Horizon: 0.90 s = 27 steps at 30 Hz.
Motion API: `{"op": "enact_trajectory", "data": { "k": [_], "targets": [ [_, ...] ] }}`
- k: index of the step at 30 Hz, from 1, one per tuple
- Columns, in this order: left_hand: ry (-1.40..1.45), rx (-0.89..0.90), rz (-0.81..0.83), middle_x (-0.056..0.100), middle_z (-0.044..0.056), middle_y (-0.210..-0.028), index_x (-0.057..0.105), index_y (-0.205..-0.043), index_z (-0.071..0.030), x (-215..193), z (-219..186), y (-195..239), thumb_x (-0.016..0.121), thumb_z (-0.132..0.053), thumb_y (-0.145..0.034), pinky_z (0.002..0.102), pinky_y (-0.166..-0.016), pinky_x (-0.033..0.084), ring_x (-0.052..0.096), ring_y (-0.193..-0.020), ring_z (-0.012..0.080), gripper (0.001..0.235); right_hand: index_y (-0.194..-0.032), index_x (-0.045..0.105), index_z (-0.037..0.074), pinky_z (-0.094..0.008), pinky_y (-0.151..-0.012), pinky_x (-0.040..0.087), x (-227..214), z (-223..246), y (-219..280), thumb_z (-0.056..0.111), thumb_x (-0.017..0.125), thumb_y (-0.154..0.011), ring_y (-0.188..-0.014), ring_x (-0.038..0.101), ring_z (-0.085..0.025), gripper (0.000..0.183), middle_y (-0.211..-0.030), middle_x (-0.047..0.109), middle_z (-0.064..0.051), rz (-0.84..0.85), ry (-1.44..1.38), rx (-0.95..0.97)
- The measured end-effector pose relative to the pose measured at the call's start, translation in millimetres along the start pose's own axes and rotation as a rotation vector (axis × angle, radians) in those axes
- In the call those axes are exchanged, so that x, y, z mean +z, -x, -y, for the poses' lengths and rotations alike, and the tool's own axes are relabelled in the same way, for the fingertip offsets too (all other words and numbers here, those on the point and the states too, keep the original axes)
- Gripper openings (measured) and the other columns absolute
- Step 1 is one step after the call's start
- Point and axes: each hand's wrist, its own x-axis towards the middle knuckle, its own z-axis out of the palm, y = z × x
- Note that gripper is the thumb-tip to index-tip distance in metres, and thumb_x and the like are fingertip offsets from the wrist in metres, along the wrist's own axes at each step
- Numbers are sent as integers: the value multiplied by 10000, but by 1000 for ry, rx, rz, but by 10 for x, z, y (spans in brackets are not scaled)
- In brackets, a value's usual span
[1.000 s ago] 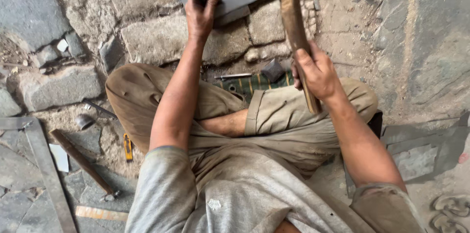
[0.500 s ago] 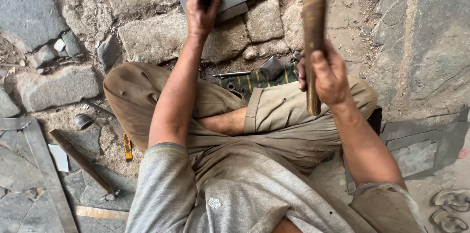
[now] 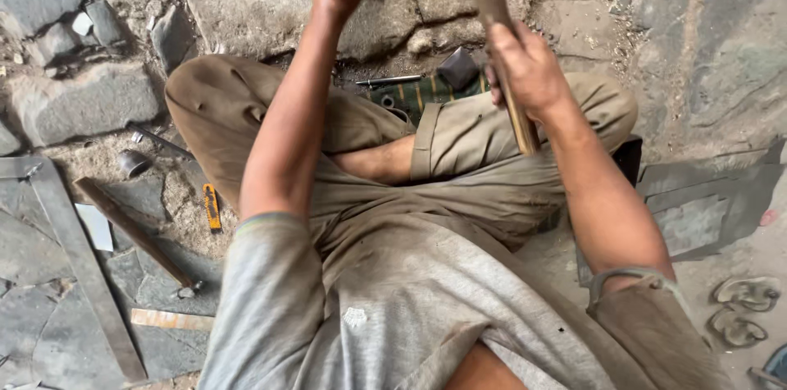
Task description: The person sits on the ground and uses a hammer and a metal punch to create indentations along the edge of a flat metal sheet. They repeatedly position the punch and strike it with the hammer, occasionally adjusting the sheet's position.
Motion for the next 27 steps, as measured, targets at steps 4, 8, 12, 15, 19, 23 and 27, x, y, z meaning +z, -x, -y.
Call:
{"op": "enact_trajectory", "data": {
  "k": [4, 8, 12, 15, 19, 23, 27],
  "targets": [
    [-206, -87, 569, 732, 102, -1010, 702, -1125, -151, 129, -459, 629, 718, -231, -1014, 392, -770, 588, 703, -876, 250, 138, -1081, 490, 97, -287, -424, 520, 30, -203, 563, 552, 436, -1077, -514, 551, -132, 459, -730, 567, -26, -45, -323, 174],
    [-710, 190, 535, 677, 225, -1098, 696, -1110, -77, 306, -698, 1020, 623, -25, -803, 384, -602, 618, 672, -908, 335, 320, -1079, 484, 88, -274, -411, 490, 50, -320, 1143, 489, 451, -1116, -510, 551, -136, 404, -734, 569, -36, -33, -483, 68],
    [-789, 84, 697, 739, 132, -1059, 776, -955, -109, 506, -586, 1276, 591, -130, -1007, 442, -821, 602, 706, -1029, 316, 193, -1153, 493, 73, -275, -476, 516, 106, -398, 1920, 384, 489, -1168, -592, 562, -129, 311, -831, 593, -63, -107, -574, -14],
    [-844, 16, 842, 748, 167, -1086, 771, -1012, -107, 656, -396, 1328, 582, -124, -1002, 452, -810, 606, 733, -1006, 340, 191, -1164, 495, 66, -287, -502, 527, 110, -275, 2344, 348, 462, -1176, -618, 574, -141, 285, -862, 598, -92, -41, -612, -161],
    [-872, -166, 856, 728, 161, -1143, 749, -1062, -87, 720, -143, 1347, 713, -196, -876, 437, -859, 590, 708, -1064, 322, 219, -1176, 527, 11, -305, -552, 531, -69, -90, 2681, 318, 461, -1209, -629, 580, -159, 315, -868, 597, -117, 141, -720, -265],
    [-807, -178, 819, 727, 184, -1170, 764, -1087, -82, 652, -107, 1149, 677, -147, -932, 449, -901, 577, 703, -1100, 345, 189, -1172, 511, -22, -307, -579, 524, -249, -104, 2573, 255, 503, -1217, -655, 575, -167, 281, -841, 577, -123, 153, -662, -278],
    [-831, -260, 1096, 659, 215, -1209, 668, -1151, -42, 525, -248, 1260, 804, -243, -830, 432, -924, 556, 651, -1127, 361, 402, -1229, 546, -44, -254, -534, 538, -218, -373, 1874, 165, 609, -1065, -644, 585, -127, 273, -863, 603, -84, 35, -632, -69]
  ]
}}
